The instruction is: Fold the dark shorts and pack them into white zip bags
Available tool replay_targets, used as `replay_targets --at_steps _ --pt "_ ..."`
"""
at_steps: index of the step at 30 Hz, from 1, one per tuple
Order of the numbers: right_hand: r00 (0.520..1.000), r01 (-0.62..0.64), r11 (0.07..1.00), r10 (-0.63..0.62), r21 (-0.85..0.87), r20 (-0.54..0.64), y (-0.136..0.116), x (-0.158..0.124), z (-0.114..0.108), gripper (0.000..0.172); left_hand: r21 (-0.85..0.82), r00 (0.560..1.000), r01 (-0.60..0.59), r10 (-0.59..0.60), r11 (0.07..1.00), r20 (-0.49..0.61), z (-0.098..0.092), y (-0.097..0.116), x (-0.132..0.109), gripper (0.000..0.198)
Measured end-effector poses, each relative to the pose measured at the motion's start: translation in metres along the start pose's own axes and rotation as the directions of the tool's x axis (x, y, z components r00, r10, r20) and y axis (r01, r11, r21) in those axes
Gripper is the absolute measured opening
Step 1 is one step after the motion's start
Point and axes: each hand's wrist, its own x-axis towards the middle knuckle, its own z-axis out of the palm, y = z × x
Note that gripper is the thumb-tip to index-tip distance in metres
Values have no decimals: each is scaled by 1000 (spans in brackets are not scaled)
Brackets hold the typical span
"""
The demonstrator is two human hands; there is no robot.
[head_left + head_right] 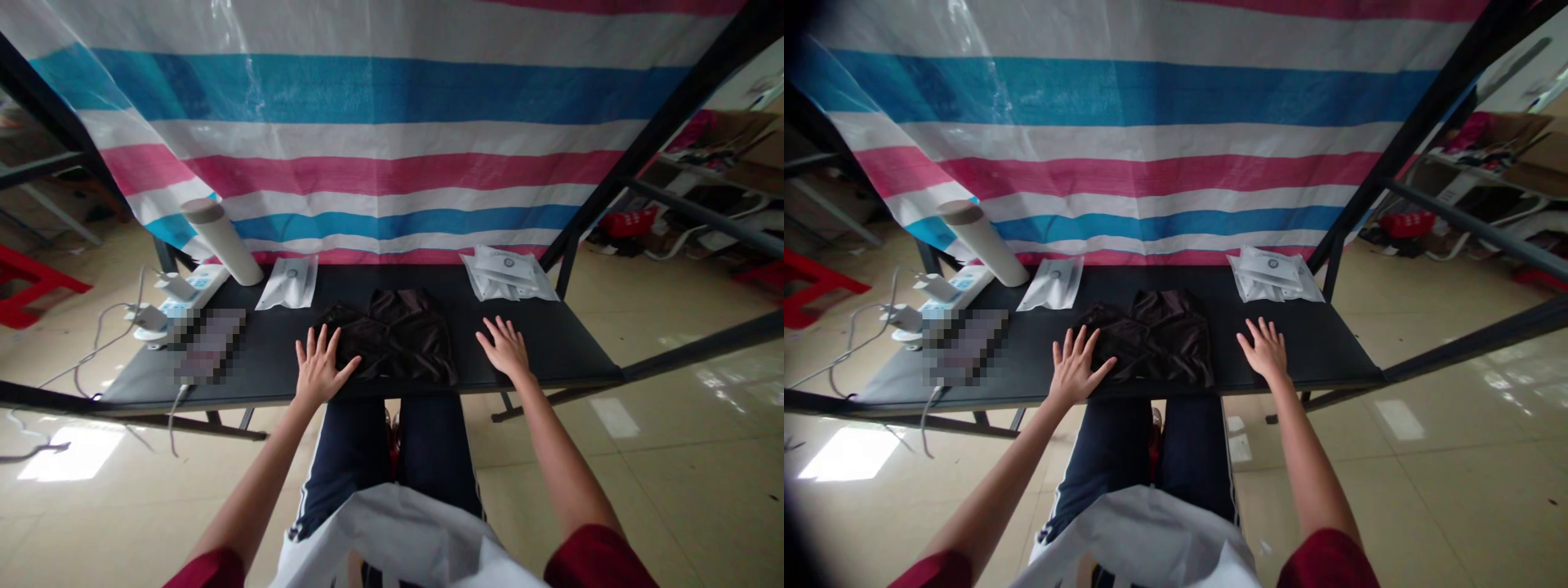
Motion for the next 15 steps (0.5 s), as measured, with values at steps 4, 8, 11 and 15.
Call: replay_targets --at_steps 4,8,11,15 --pt "961 -275 956 275 -101 -14 55 6 -14 68 -20 1000 7 -7 1000 7 1 0 0 81" --pt "884 -468 880 465 -84 -57 111 8 -25 73 -23 1000 26 -26 999 8 2 -1 1 79" --pt "846 -532 845 527 -57 -83 146 5 -29 75 -27 999 31 -31 999 6 2 0 0 79" --pt "777 -619 786 614 10 -138 163 3 -30 80 -39 999 46 -47 998 -8 3 -1 -1 78"
